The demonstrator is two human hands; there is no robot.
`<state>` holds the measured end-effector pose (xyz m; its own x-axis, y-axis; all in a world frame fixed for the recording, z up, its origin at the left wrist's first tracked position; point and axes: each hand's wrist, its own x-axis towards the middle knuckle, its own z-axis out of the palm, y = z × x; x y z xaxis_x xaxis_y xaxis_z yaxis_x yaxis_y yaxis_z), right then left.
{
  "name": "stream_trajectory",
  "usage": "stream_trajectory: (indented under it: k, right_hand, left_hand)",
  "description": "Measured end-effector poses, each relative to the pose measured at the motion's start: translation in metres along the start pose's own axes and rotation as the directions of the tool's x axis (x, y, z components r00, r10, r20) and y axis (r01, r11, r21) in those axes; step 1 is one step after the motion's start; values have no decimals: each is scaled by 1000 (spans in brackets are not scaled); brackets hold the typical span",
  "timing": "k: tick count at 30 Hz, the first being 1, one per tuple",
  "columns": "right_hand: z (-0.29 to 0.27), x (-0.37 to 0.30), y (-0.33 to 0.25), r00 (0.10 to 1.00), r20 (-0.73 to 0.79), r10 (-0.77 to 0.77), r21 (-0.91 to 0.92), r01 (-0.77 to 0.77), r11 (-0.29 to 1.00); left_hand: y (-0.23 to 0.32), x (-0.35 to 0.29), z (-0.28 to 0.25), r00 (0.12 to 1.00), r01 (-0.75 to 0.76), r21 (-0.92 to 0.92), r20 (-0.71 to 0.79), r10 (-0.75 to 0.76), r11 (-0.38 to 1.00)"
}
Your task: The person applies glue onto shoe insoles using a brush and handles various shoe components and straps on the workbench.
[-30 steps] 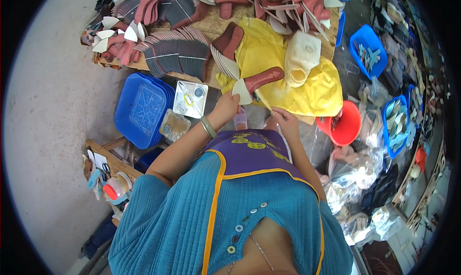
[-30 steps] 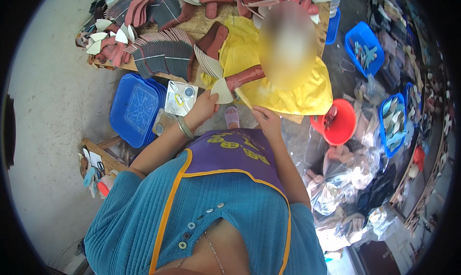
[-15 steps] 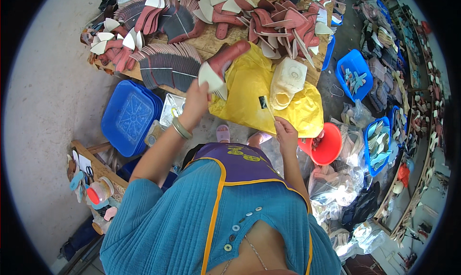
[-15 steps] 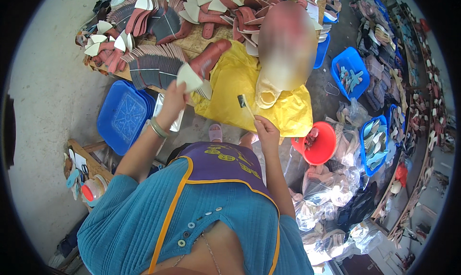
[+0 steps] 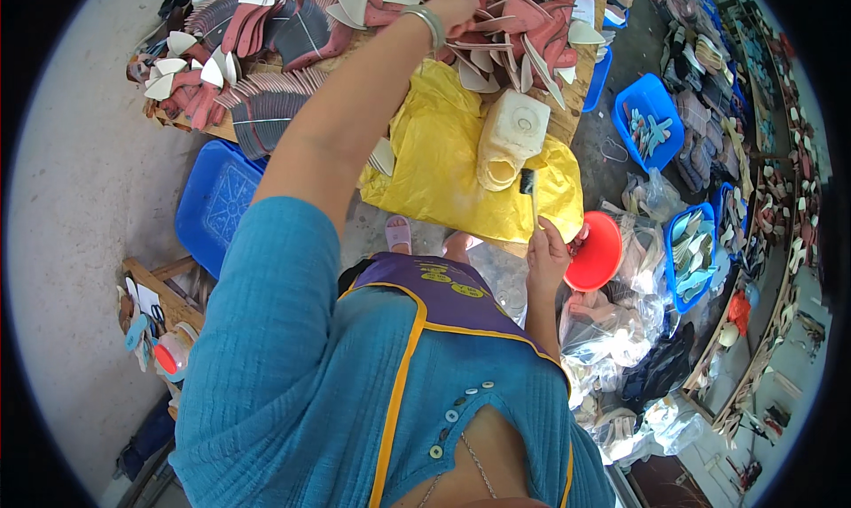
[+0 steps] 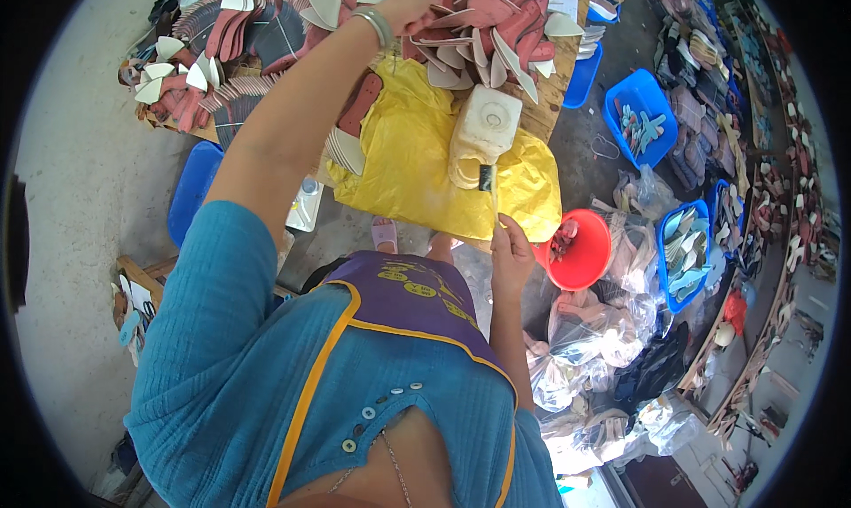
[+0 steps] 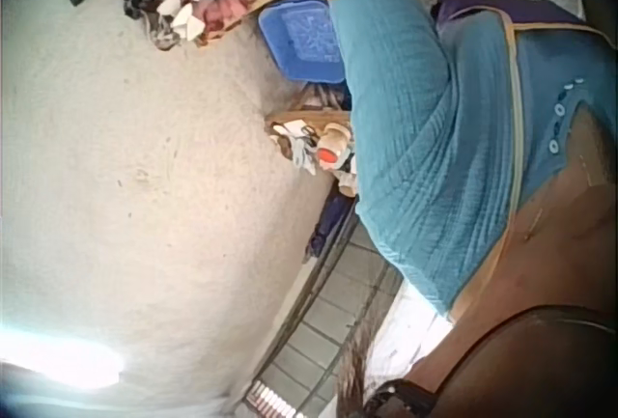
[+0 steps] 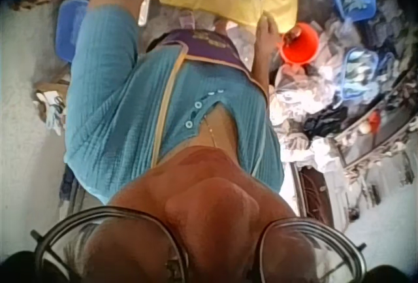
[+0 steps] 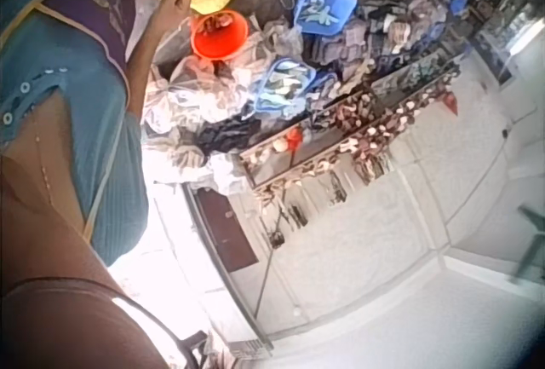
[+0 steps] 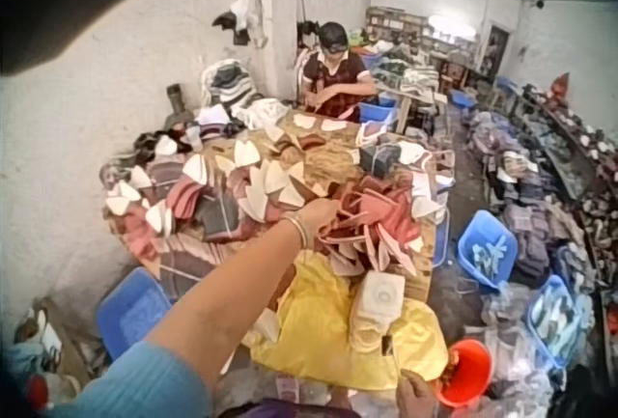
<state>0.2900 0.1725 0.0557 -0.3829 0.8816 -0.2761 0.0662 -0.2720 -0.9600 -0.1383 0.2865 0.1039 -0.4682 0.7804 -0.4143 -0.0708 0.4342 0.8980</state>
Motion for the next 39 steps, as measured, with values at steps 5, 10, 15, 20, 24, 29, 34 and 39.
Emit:
stream_trajectory:
  k: [5,10,15,20,24,29,34,39]
  right_hand:
    - [-24,13,9,996,-80,-28,-87,21,996]
    - [-30,20,4,996,-72,52,-202,-66,977]
    - [-22,40,8,994,39,103,-150,-96,984]
    - [-15,45,14,986,58,156,-67,-152,986]
    - [-20,44,23,991,15,136,-42,-136,990]
    - [-38,53,40,996,80,25,-437,13,899]
    - [-16,66,22,987,132,-87,-819,158,551]
    - [1,93,36,959,261,-105,-924,280,261]
  left_hand:
    - [-54,-35,-41,788,-284,487,-372,490,826]
    - [-168,-150,14,918,-31,964,-78,389,266]
    - [-221,-169,39,998,56,988,-59,-14,-142]
    - [-234,-180,25,992,51,988,-33,122,-147]
    - [-211,-186,10,954,-288,863,294,-50,-415]
    - [-175,-189,-33,980,-187,968,172,104,167]
    - [-172,-173,-59,967,-150,912,55,250,381]
    - [-167,-169,-43,960,-121,896,-3,279,427]
